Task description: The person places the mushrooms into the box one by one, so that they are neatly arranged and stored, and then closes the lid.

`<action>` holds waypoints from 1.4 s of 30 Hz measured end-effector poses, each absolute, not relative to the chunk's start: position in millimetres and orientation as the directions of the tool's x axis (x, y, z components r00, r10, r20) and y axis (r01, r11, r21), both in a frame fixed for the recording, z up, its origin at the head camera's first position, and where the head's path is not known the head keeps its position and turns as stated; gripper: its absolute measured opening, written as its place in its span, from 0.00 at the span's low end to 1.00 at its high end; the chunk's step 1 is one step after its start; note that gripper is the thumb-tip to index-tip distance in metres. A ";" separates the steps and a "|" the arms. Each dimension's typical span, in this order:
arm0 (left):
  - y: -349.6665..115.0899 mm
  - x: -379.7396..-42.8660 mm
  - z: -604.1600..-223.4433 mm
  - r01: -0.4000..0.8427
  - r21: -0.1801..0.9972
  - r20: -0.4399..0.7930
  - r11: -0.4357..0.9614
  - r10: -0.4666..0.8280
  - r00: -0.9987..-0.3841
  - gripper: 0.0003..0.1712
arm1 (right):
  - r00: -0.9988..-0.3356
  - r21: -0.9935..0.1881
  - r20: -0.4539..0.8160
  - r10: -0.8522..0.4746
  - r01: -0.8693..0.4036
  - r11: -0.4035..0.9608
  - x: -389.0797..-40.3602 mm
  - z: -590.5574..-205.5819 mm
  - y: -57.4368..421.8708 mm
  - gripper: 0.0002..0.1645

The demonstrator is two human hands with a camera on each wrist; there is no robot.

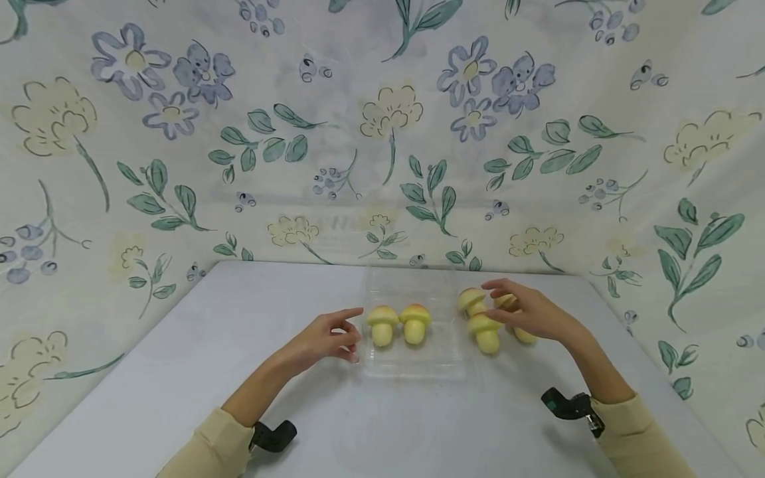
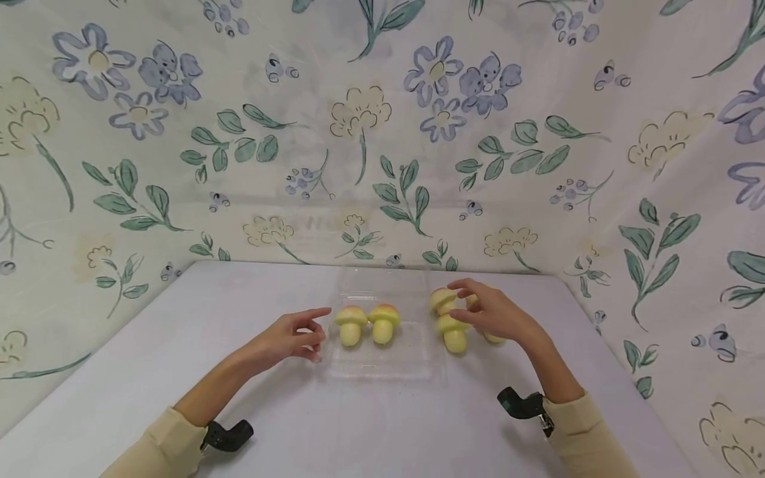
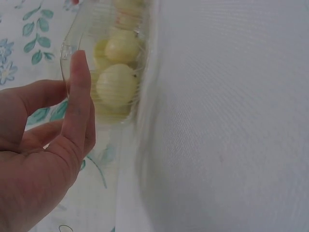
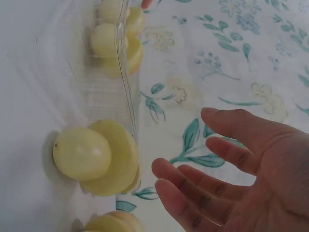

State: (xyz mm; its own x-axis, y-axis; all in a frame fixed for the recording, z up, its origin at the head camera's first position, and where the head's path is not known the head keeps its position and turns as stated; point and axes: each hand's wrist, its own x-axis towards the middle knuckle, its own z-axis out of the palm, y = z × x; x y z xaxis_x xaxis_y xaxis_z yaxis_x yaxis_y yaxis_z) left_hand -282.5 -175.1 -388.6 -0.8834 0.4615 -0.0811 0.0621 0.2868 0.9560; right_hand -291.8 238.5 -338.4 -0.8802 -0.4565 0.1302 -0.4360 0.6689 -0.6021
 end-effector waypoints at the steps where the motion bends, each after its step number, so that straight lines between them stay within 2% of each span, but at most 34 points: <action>1: -175.1 -282.4 -388.3 0.062 0.956 -0.081 0.288 0.460 -0.884 0.38 | -0.881 -0.603 0.126 -0.455 -0.433 0.670 -292.8 -338.5 240.8 0.33; 8: -175.1 -284.5 -388.8 0.058 0.954 -0.080 0.295 0.437 -0.896 0.38 | -0.904 -0.642 0.052 -0.424 -0.356 0.679 -296.7 -335.8 257.5 0.33; 16: -176.9 -284.9 -386.6 0.059 0.947 -0.083 0.317 0.418 -0.904 0.38 | -0.919 -0.625 0.011 -0.393 -0.313 0.715 -298.5 -334.3 273.1 0.34; 42: -178.4 -284.1 -384.9 0.055 0.945 -0.084 0.323 0.400 -0.913 0.37 | -0.935 -0.536 -0.067 -0.348 -0.260 0.803 -299.7 -339.6 292.7 0.37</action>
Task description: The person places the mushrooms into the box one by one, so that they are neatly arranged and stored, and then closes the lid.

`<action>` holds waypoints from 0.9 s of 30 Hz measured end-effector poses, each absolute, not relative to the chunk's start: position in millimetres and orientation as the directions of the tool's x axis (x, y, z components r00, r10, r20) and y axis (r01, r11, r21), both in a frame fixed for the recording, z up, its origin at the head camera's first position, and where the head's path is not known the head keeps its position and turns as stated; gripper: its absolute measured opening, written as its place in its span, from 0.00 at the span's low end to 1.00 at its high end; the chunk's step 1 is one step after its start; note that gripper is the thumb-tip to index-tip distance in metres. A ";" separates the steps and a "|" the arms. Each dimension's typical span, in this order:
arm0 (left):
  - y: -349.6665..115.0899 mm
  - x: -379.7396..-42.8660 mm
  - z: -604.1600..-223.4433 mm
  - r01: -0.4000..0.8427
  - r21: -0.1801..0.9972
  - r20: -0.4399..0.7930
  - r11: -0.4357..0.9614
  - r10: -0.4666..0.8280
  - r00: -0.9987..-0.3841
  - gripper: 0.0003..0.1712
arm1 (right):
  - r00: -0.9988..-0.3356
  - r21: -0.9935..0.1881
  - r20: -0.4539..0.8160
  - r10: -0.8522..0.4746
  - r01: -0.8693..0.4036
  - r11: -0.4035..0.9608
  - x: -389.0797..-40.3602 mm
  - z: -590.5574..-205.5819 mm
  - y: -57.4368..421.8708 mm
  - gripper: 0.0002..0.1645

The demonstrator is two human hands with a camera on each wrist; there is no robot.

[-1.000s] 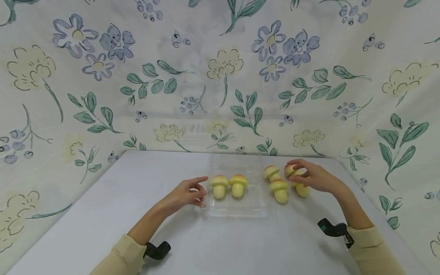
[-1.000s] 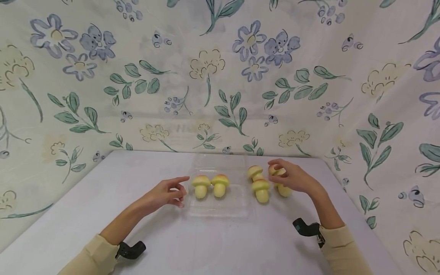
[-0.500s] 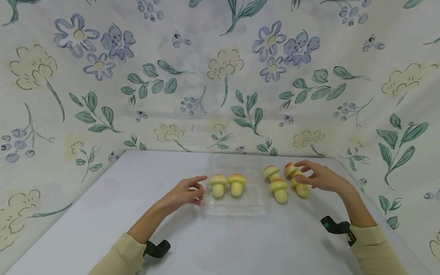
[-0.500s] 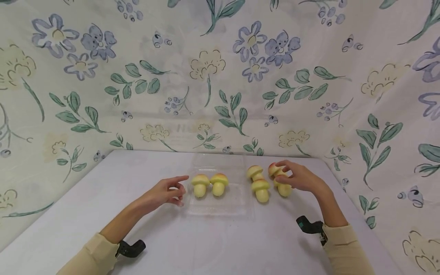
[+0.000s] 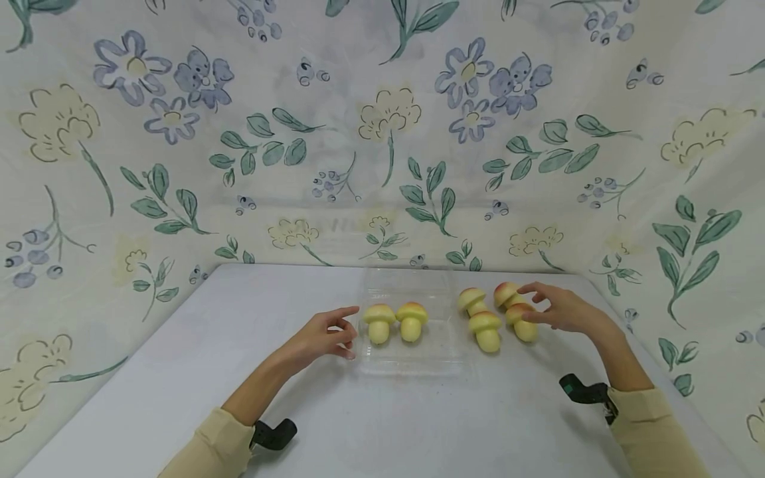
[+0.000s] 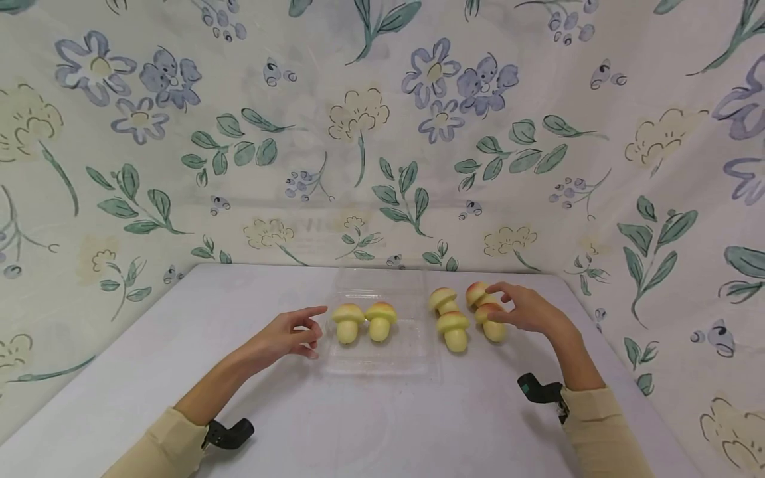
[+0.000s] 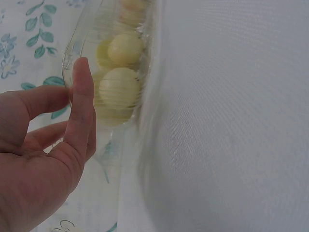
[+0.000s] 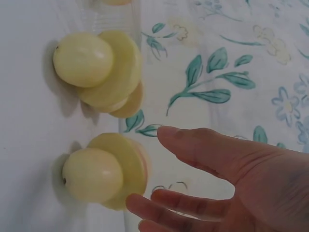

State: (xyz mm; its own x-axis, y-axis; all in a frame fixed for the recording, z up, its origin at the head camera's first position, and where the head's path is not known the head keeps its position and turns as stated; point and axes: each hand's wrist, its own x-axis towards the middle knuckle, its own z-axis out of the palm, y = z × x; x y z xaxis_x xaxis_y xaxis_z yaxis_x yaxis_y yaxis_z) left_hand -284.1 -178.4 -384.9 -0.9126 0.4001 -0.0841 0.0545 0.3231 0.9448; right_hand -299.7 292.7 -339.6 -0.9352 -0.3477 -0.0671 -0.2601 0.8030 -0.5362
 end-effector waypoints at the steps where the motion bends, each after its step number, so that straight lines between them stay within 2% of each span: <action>1: -178.6 -284.1 -385.1 0.056 0.946 -0.082 0.320 0.401 -0.912 0.37 | -0.935 -0.535 -0.070 -0.346 -0.258 0.805 -300.6 -341.0 293.2 0.37; 19: -179.2 -282.6 -385.6 0.063 0.947 -0.077 0.314 0.415 -0.907 0.37 | -0.942 -0.506 -0.090 -0.324 -0.237 0.829 -308.1 -366.5 288.9 0.38; 27: -179.4 -283.2 -386.7 0.076 0.947 -0.066 0.313 0.422 -0.904 0.37 | -0.945 -0.508 -0.113 -0.306 -0.209 0.836 -312.4 -371.3 290.1 0.43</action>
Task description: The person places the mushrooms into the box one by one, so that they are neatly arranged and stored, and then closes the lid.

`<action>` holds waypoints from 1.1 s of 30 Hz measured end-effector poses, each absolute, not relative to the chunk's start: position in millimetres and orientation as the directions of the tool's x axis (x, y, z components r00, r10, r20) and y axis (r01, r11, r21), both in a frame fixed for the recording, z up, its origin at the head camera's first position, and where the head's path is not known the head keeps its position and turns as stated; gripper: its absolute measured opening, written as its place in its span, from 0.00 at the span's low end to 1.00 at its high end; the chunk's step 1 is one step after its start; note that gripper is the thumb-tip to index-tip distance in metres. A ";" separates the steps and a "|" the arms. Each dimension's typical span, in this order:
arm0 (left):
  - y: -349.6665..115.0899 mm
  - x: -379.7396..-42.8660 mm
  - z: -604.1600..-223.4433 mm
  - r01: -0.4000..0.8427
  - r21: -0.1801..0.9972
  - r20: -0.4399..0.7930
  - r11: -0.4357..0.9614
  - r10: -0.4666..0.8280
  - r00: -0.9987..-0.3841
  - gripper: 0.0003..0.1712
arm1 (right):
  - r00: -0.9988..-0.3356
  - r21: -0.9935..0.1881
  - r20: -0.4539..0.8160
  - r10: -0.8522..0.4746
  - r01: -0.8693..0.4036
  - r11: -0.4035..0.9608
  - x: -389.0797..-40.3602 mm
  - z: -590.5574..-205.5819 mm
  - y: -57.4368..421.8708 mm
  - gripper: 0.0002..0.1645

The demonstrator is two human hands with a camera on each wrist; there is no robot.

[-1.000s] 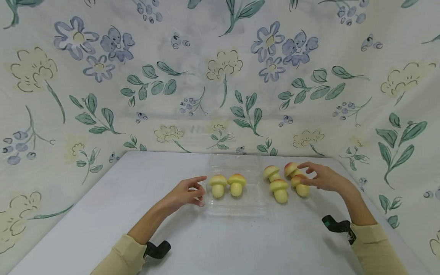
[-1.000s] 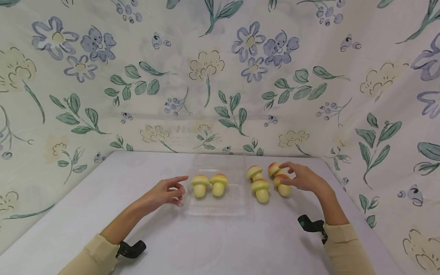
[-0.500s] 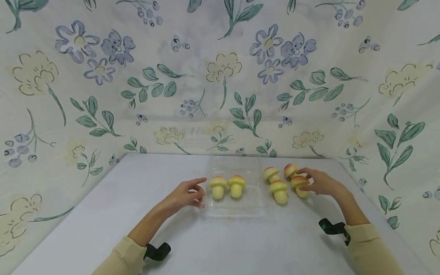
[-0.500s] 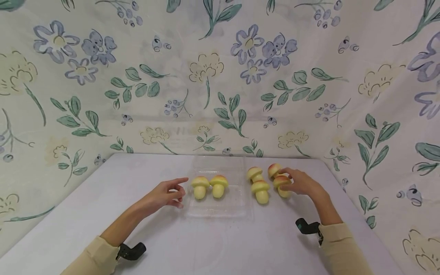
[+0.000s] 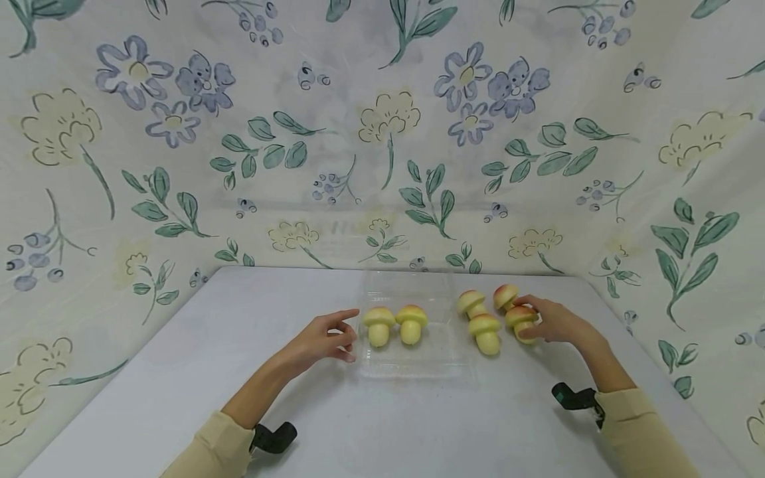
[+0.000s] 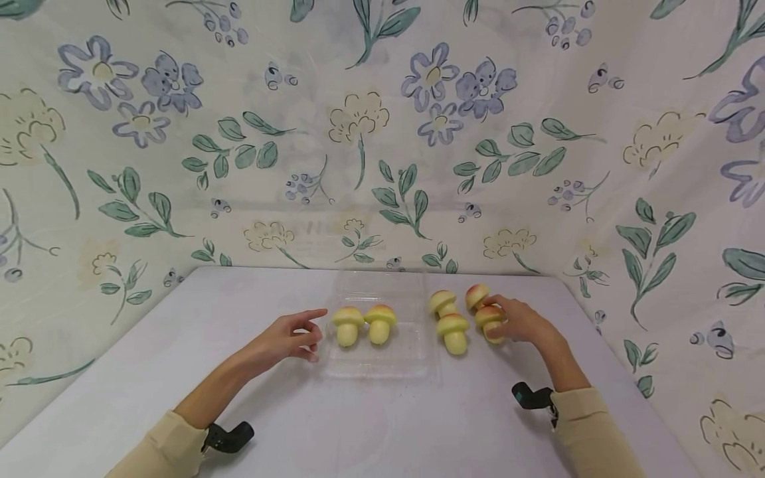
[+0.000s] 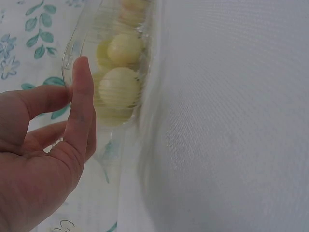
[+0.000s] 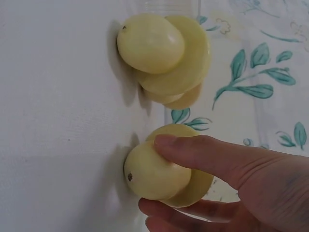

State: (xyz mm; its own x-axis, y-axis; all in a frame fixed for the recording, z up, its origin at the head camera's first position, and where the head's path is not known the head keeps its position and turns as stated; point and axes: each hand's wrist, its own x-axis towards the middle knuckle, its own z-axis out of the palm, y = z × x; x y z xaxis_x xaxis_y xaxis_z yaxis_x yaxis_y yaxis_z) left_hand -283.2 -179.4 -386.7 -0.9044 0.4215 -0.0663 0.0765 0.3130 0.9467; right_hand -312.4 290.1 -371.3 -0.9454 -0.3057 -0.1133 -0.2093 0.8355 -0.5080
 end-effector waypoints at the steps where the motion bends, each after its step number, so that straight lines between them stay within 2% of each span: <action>1: -179.4 -283.2 -386.6 0.076 0.947 -0.067 0.314 0.420 -0.905 0.37 | -0.946 -0.509 -0.116 -0.304 -0.207 0.836 -312.6 -371.7 289.9 0.43; 12: -179.1 -284.5 -388.5 0.073 0.947 -0.069 0.313 0.419 -0.905 0.37 | -0.954 -0.523 -0.139 -0.266 -0.157 0.838 -310.9 -373.4 287.3 0.46; 33: -179.8 -284.4 -388.0 0.070 0.949 -0.070 0.308 0.421 -0.904 0.38 | -0.951 -0.514 -0.139 -0.276 -0.169 0.841 -310.4 -371.9 287.4 0.46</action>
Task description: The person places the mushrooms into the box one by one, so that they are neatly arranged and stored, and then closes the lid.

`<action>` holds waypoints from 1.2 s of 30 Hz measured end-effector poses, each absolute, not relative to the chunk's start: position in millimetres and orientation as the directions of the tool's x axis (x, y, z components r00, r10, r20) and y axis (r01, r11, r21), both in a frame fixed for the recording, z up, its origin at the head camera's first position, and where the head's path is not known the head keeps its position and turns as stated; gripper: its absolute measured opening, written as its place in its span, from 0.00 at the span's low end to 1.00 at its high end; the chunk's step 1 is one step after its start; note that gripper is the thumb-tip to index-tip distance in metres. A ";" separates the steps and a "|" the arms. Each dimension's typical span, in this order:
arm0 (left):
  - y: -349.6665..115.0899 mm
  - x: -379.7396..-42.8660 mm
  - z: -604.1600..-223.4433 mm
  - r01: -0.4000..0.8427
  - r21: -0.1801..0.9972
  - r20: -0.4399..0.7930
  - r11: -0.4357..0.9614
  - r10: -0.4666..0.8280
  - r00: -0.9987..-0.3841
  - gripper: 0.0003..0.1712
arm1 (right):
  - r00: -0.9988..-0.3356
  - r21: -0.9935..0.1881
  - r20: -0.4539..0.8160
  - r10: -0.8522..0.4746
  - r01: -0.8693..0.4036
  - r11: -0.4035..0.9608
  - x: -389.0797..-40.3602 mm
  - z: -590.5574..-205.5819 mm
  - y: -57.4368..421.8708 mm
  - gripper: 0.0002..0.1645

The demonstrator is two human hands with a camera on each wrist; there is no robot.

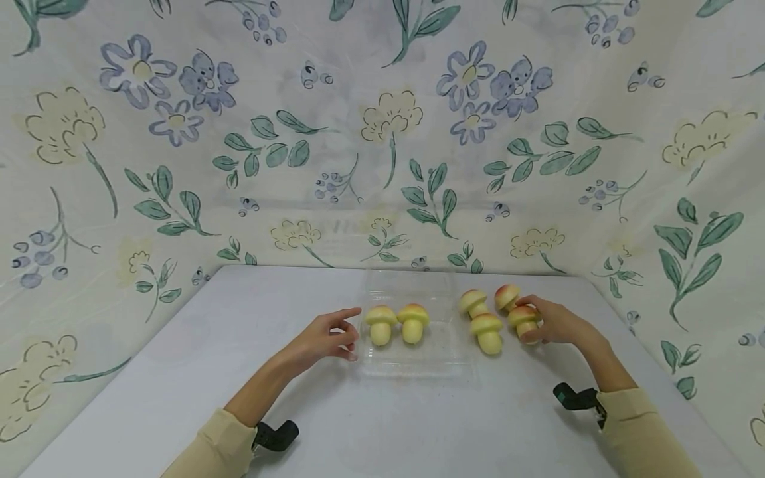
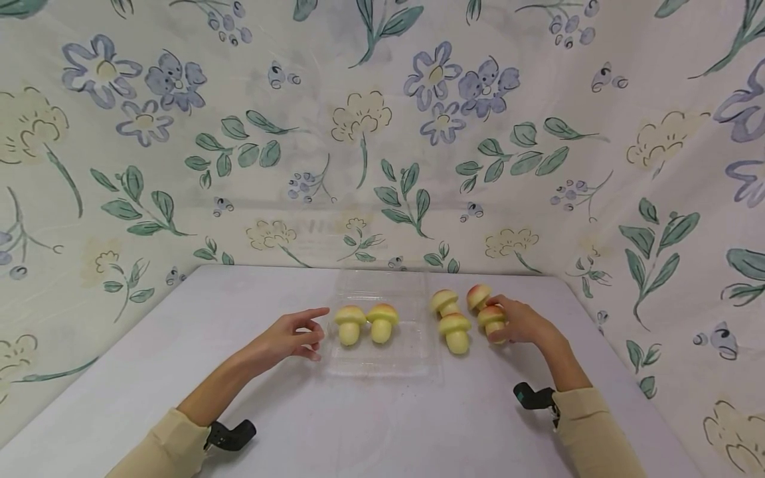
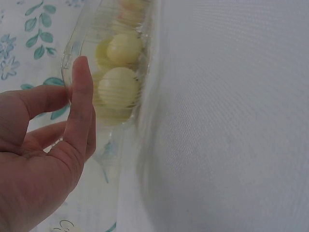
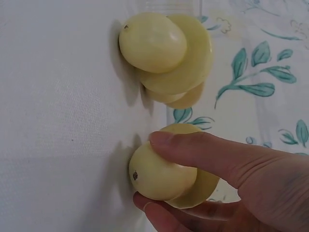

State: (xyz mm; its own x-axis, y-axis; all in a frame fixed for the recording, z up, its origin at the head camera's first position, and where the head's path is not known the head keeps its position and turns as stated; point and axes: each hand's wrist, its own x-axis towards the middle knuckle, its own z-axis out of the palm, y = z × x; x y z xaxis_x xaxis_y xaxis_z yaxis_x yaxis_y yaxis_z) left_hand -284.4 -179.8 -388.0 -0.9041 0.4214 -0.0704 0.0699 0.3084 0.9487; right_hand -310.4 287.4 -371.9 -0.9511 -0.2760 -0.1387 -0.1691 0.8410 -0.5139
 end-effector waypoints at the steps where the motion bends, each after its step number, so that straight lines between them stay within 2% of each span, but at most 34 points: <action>1: -179.7 -284.4 -387.9 0.069 0.949 -0.070 0.307 0.421 -0.904 0.38 | -0.951 -0.514 -0.139 -0.275 -0.168 0.841 -310.4 -371.8 287.5 0.46; 19: -179.7 -284.1 -387.4 0.067 0.952 -0.068 0.298 0.419 -0.905 0.38 | -0.947 -0.542 -0.082 -0.311 -0.219 0.811 -309.5 -360.1 291.5 0.45; 36: -180.2 -283.2 -385.8 0.063 0.950 -0.073 0.305 0.414 -0.907 0.37 | -0.941 -0.521 0.015 -0.337 -0.295 0.801 -296.9 -335.6 272.8 0.44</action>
